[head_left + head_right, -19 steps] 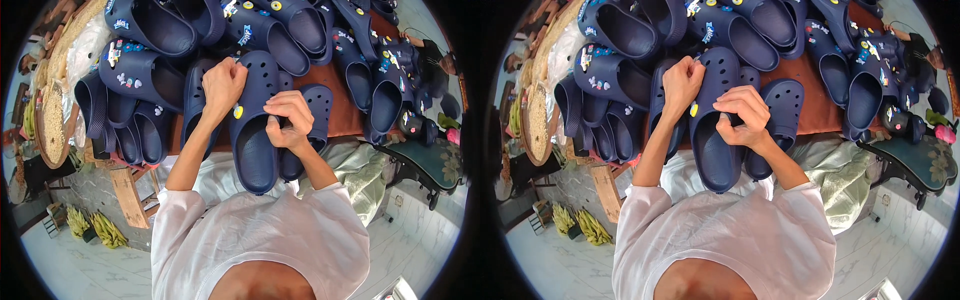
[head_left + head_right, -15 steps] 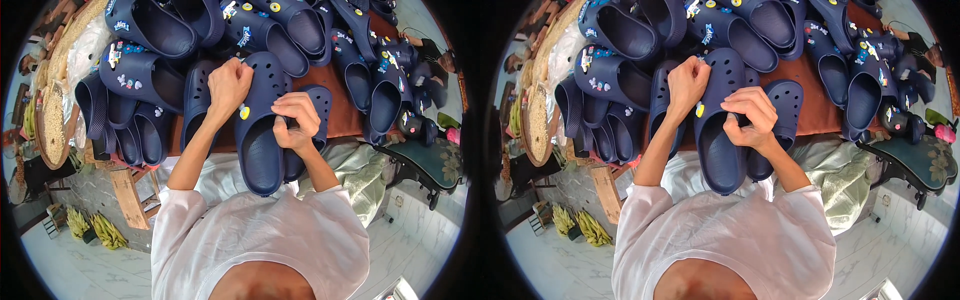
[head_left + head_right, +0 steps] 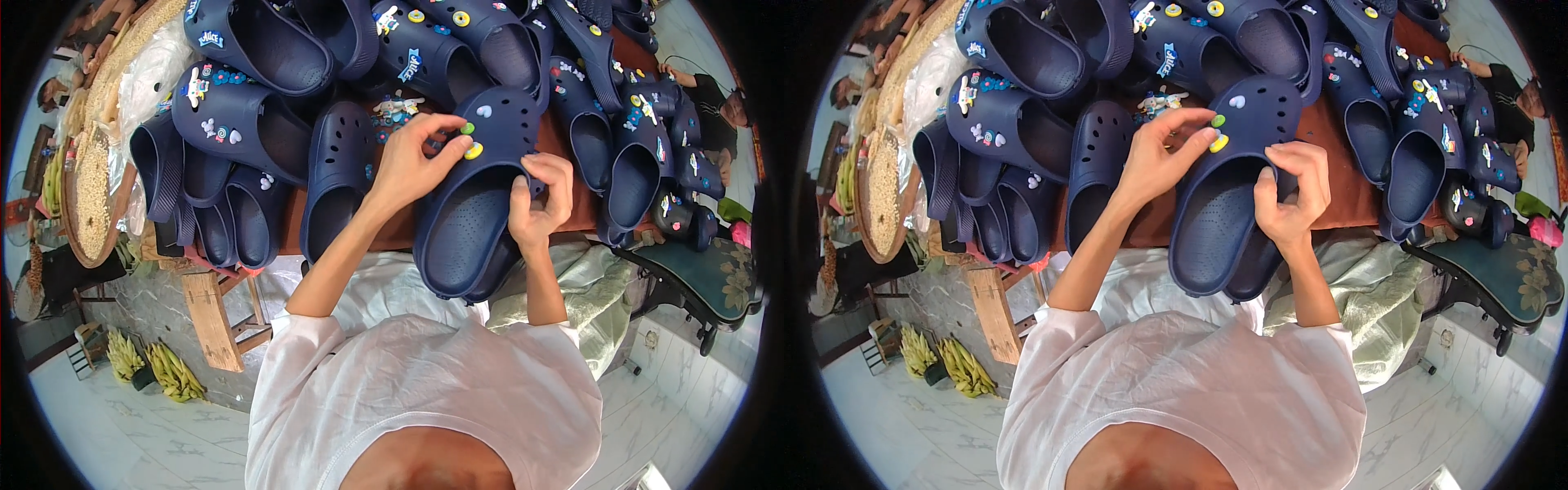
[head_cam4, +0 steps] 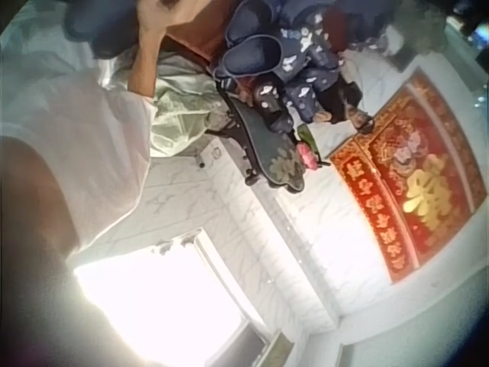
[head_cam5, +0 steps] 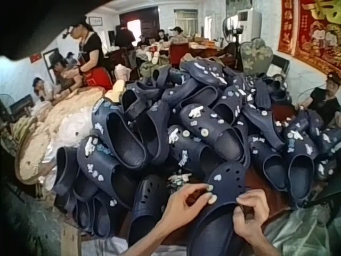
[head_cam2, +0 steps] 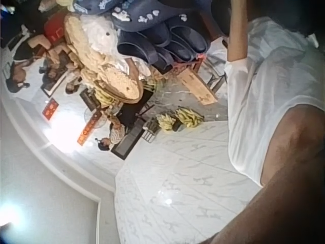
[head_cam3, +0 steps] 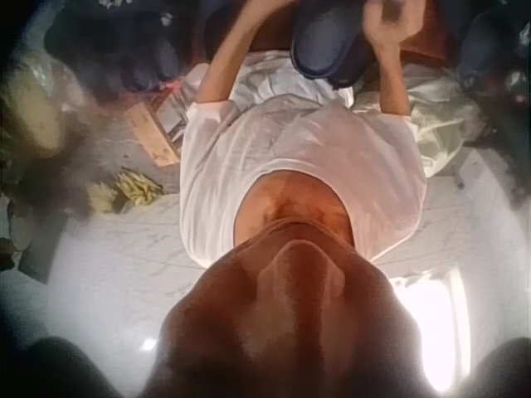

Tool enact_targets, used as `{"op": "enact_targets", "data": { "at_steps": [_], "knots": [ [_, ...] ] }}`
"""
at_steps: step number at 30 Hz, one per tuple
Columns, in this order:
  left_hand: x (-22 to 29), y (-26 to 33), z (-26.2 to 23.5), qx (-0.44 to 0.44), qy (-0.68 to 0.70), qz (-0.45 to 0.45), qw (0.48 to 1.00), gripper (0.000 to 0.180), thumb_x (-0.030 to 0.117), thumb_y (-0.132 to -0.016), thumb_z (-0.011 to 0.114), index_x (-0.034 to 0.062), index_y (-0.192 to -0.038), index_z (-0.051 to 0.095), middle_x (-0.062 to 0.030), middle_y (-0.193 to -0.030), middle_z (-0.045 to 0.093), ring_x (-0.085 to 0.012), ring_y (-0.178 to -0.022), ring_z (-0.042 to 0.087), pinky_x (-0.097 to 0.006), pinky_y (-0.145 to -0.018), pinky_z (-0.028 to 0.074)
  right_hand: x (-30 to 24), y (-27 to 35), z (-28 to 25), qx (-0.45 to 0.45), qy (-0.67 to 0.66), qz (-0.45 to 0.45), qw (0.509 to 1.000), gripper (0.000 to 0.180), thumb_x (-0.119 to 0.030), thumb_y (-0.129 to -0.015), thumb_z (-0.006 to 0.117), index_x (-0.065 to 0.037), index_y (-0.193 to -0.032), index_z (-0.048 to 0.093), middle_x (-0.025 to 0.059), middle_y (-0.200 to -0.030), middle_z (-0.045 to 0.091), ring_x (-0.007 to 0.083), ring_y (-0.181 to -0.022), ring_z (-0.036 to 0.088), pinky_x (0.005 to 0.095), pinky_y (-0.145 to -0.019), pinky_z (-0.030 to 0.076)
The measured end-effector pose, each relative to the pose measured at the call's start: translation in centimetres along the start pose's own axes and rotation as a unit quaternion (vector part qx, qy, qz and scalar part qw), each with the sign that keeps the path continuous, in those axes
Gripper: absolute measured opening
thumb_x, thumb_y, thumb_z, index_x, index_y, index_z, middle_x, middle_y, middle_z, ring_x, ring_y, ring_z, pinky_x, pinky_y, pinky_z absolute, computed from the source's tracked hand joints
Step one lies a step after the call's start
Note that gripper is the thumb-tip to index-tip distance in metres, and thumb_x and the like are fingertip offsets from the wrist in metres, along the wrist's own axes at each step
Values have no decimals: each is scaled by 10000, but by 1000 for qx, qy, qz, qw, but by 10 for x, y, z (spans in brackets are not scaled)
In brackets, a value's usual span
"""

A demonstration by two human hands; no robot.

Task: The recorder attaches decorative charms into the holes of navy blue clogs on a workshop table.

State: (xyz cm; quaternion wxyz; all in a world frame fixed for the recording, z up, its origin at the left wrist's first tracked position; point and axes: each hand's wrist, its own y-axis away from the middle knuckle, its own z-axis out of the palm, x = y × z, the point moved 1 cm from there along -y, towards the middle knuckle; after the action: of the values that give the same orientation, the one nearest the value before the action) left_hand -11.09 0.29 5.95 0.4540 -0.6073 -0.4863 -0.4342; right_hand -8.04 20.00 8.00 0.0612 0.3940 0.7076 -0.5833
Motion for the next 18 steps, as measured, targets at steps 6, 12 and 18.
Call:
{"op": "enact_targets", "data": {
  "at_steps": [6, 12, 18],
  "knots": [
    [8, 5, 1, -34, -44, 73, 996, 312, 195, -929, 691, 64, -1212, 699, -94, -1192, 687, -216, -1126, 612, -330, -930, 493, 11, 4, -5, -32, -4, 103, 994, 247, 72, -761, 604, -19, -982, 665, 114, -993, 612, 202, -884, 585, 287, -716, 456],
    [4, -18, 1, -132, -71, 168, 974, 284, 186, -943, 657, 86, -1203, 705, -78, -1190, 695, -241, -1171, 579, -384, -1022, 433, 12, 2, -4, -43, -10, 108, 993, 239, 68, -772, 600, -29, -979, 669, 103, -991, 614, 183, -873, 576, 270, -703, 442],
    [3, -20, 11, -122, -44, 117, 985, 208, 161, -929, 674, 39, -1097, 687, -59, -1102, 717, -201, -1091, 624, -352, -976, 464, 21, 6, -4, -29, -28, 111, 993, 228, 63, -789, 602, -30, -985, 672, 93, -1009, 615, 168, -877, 570, 271, -708, 438]
  ]
}}
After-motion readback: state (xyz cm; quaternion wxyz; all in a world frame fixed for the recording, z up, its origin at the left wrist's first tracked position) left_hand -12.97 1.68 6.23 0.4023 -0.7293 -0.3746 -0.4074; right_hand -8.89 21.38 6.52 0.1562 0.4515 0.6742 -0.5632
